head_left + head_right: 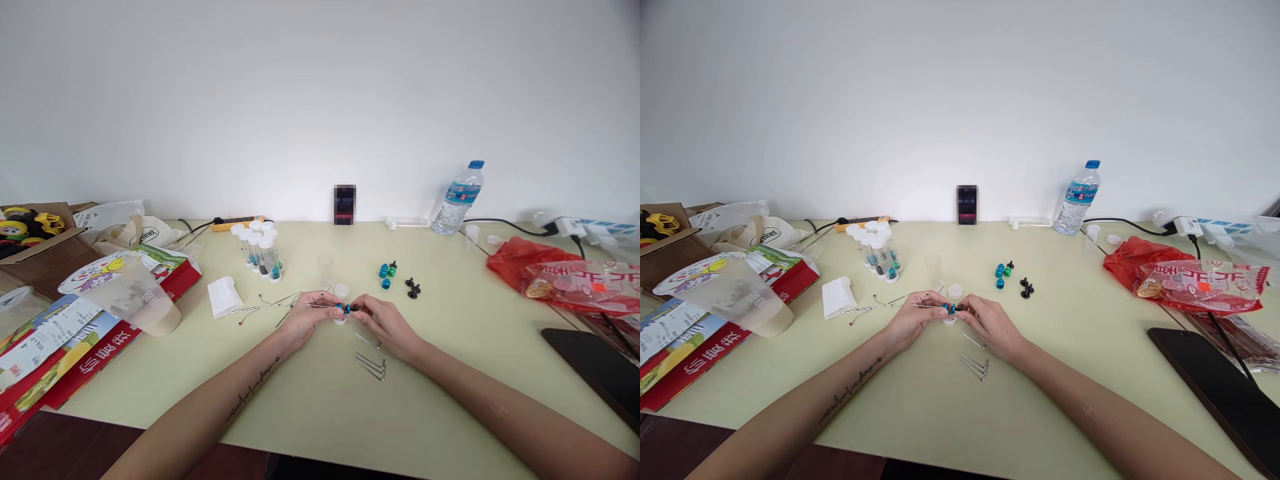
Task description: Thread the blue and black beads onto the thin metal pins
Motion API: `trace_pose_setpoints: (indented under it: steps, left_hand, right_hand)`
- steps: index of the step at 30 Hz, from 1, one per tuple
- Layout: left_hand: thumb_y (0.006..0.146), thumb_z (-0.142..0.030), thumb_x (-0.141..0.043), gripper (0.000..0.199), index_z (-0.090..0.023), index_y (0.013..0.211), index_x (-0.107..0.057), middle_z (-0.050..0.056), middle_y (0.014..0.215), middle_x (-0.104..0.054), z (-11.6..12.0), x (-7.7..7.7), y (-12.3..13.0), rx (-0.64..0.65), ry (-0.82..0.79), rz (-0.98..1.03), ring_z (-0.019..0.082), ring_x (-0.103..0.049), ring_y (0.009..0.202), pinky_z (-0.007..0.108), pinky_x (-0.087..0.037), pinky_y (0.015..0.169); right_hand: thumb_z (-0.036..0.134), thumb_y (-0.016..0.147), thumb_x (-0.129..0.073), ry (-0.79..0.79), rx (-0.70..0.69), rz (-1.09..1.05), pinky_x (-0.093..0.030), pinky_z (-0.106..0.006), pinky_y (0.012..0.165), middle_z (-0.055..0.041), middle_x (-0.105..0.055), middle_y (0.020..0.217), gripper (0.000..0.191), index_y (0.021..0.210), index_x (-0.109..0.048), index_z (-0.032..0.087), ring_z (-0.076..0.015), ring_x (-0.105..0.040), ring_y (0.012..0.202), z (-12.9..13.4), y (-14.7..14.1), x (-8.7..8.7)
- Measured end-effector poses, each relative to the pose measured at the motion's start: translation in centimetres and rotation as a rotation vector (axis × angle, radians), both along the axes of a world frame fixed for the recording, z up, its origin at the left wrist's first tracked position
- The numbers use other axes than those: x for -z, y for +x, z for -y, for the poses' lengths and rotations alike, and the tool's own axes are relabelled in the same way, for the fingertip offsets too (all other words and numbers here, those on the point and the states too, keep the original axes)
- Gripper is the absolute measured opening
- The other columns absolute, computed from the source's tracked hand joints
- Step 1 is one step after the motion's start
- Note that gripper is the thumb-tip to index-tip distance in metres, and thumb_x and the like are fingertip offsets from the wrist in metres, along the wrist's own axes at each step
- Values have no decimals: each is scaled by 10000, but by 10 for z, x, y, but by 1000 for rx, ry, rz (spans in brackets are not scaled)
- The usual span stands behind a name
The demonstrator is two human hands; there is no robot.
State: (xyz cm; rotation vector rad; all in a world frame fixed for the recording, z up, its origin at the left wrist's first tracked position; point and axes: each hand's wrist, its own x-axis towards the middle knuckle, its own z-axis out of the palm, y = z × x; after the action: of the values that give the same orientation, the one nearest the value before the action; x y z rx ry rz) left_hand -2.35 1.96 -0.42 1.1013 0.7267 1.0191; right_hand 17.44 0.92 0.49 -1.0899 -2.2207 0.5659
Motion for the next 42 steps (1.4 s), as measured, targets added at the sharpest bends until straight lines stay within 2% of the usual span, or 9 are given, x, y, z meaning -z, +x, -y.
trace_pose_setpoints:
  steps: [2,7,13,17,23,29,33,39,42]
  left_hand:
    - [603,-198,-768,257,-135,836,-683,76,809,-687,0,0,0,0,-5,8,182,-621,780,336,-441,803]
    - [602,-201,-770,270,-134,850,-683,83,840,-686,-1,0,0,-19,-4,36,184,-620,796,340,-440,811]
    - [602,-205,-770,286,-130,863,-680,88,849,-686,0,0,0,-17,-10,33,187,-621,808,345,-440,821]
    - [592,-209,-776,280,-124,841,-680,82,819,-687,2,0,1,-9,-16,27,187,-627,779,347,-446,804]
    - [600,-216,-772,284,-128,854,-679,83,835,-686,2,-1,1,-19,-10,34,186,-626,789,346,-444,815]
    - [591,-228,-777,302,-127,857,-677,85,827,-686,1,-1,1,-1,-24,41,185,-630,782,345,-444,815]
    - [589,-229,-778,301,-129,853,-675,81,825,-686,1,0,1,-5,-27,49,182,-630,778,342,-445,811]
    - [582,-224,-781,283,-129,827,-676,75,817,-687,1,1,2,8,-26,38,184,-629,782,342,-445,804]
    - [580,-233,-782,300,-133,843,-679,79,829,-687,1,1,1,6,-27,32,188,-629,788,346,-442,813]
  right_hand:
    - [414,954,-294,-9,-23,16,-393,-259,596,-16,-603,768,325,872,-537,214,-151,-537,659,1,0,-2]
    - [463,932,-334,-72,23,-55,-400,-264,578,-7,-594,752,300,1048,-483,229,-153,-529,636,2,0,-5]
    - [438,928,-363,-79,22,-85,-378,-244,541,-4,-568,733,255,935,-497,221,-143,-504,635,3,-1,-5]
    - [420,949,-303,-49,23,-62,-385,-250,570,-3,-568,710,328,835,-527,208,-136,-496,616,2,0,-4]
    - [420,919,-397,-48,-10,-123,-426,-261,596,-22,-605,789,258,1043,-491,214,-145,-532,669,2,-1,-5]
    - [411,928,-368,-40,-15,-104,-437,-264,604,-33,-619,818,260,961,-537,216,-148,-543,688,4,-2,-6]
    - [421,933,-361,-45,-15,-109,-430,-259,621,-20,-624,811,269,991,-525,216,-144,-547,687,3,-1,-6]
    - [417,959,-267,-30,-5,-31,-395,-260,596,-11,-567,699,384,787,-531,197,-139,-511,629,0,2,-2]
    - [433,939,-332,-47,6,-46,-392,-259,567,-8,-570,706,307,846,-519,207,-140,-493,611,0,1,-1]
